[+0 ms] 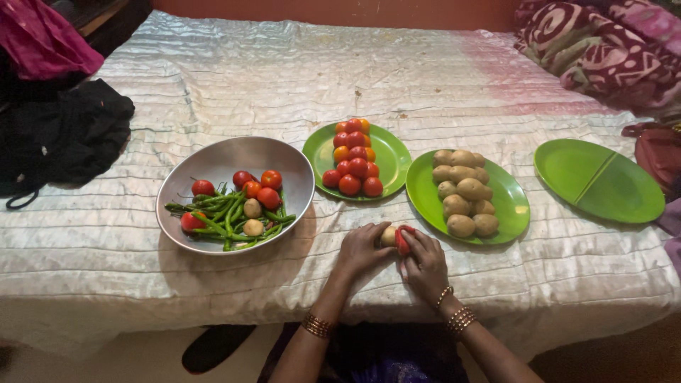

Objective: The person sits at a table and peels potatoes using a red peeler. They hold the potato in their left hand and scrape the skin off with the peeler in their right hand. The peeled potatoes are placed on a green plate alongside other potatoes, while tomatoes and green beans are visible in a bowl nearby.

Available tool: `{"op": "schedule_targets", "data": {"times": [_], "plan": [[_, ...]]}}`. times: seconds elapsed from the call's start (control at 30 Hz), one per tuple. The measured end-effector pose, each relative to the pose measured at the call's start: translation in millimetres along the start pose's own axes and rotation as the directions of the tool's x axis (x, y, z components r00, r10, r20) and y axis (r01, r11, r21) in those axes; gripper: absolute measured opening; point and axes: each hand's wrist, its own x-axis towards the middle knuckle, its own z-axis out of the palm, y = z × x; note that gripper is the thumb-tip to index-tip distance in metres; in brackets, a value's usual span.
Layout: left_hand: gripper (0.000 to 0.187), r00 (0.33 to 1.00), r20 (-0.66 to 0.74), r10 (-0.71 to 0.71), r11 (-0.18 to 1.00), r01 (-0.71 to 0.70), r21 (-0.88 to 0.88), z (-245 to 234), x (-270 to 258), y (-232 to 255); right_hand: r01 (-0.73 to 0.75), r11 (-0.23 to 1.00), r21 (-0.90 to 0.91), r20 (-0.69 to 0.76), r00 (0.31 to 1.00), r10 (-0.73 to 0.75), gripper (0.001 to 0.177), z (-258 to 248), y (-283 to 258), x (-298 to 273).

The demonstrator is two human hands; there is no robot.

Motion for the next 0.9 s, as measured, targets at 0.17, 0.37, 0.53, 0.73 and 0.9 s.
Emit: {"op": "schedule_targets", "data": {"times": [0.17,0.37,0.53,0.73,0.9], "plan": [[0.063,1.0,0.009,-0.023,1.0,0.023,0.017,6.9,1.8,-7.3,0.089,0.995,-0.048,0.01,0.996,-0.089,0.056,-6.0,-12.9,0.9],[0.057,1.0,0.024,-0.017,1.0,0.016,0.022,10.2,1.0,-11.5,0.361,0.922,-0.137,0.066,0.932,-0.355,0.053,-17.1,-30.4,5.1],[0.05,1.0,0.018,-0.008,1.0,0.008,0.029,12.5,0.6,-12.5,0.356,0.925,-0.129,0.069,0.934,-0.35,0.054,-18.7,-34.3,7.2],[0.051,0.999,0.032,-0.006,0.999,0.004,0.046,14.8,1.4,-16.0,0.303,0.947,-0.107,0.057,0.953,-0.299,0.048,-19.2,-36.6,7.8],[0.059,0.991,0.096,-0.094,0.995,0.089,0.053,9.5,0.7,-9.6,0.198,0.971,-0.134,0.062,0.98,-0.191,0.052,-15.1,-31.8,3.9]]}}
